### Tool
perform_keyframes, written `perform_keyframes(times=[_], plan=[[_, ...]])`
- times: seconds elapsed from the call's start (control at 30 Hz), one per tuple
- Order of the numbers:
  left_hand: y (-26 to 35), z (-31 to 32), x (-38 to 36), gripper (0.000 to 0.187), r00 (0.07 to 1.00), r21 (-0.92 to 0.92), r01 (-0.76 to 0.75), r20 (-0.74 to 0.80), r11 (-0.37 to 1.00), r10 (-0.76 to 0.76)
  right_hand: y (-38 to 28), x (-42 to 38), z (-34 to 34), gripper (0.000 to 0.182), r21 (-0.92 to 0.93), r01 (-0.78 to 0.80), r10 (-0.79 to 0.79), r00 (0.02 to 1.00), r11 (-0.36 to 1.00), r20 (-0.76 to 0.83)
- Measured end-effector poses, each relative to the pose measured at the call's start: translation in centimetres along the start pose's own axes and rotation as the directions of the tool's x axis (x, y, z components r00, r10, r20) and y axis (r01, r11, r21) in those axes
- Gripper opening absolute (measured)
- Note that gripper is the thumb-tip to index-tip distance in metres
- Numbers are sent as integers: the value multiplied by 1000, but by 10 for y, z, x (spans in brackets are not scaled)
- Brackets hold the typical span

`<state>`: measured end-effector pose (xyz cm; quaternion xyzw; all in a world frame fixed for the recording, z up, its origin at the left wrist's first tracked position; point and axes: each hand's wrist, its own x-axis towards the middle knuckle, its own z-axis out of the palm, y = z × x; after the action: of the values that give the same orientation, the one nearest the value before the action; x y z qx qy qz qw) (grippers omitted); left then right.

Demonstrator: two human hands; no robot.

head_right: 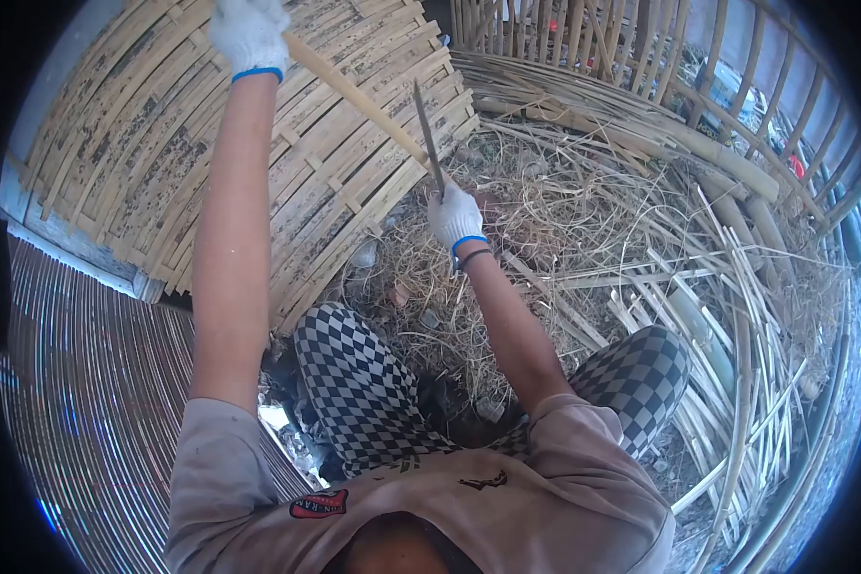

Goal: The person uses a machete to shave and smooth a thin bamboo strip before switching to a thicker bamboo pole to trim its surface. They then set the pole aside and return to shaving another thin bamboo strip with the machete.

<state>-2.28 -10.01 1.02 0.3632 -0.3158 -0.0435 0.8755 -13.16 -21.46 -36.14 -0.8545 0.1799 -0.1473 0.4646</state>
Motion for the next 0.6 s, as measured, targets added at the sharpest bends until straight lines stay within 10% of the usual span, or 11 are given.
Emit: perform_keyframes(times=[0.1, 0.3, 0.43, 0.47, 0.6], plan=[[-2, -6, 6, 57, 950, 562, -237, -35, 792, 310, -31, -12, -28, 36, 28, 37, -37, 999, 999, 31], [-3, 8, -8, 56, 964, 536, -209, -25, 818, 263, -47, -10, -14, 28, 70, 227, -212, 960, 971, -180], [6, -5, 1, 59, 983, 487, -173, 28, 856, 182, 30, 12, 31, 40, 358, -72, 77, 997, 931, 0], [3, 1, -3, 61, 975, 555, -180, -6, 812, 221, 15, 7, 19, 36, 117, -66, 73, 996, 991, -54], [1, 6, -6, 58, 951, 592, -175, -106, 787, 292, -47, -11, -6, 26, 86, 193, -180, 974, 977, -138]])
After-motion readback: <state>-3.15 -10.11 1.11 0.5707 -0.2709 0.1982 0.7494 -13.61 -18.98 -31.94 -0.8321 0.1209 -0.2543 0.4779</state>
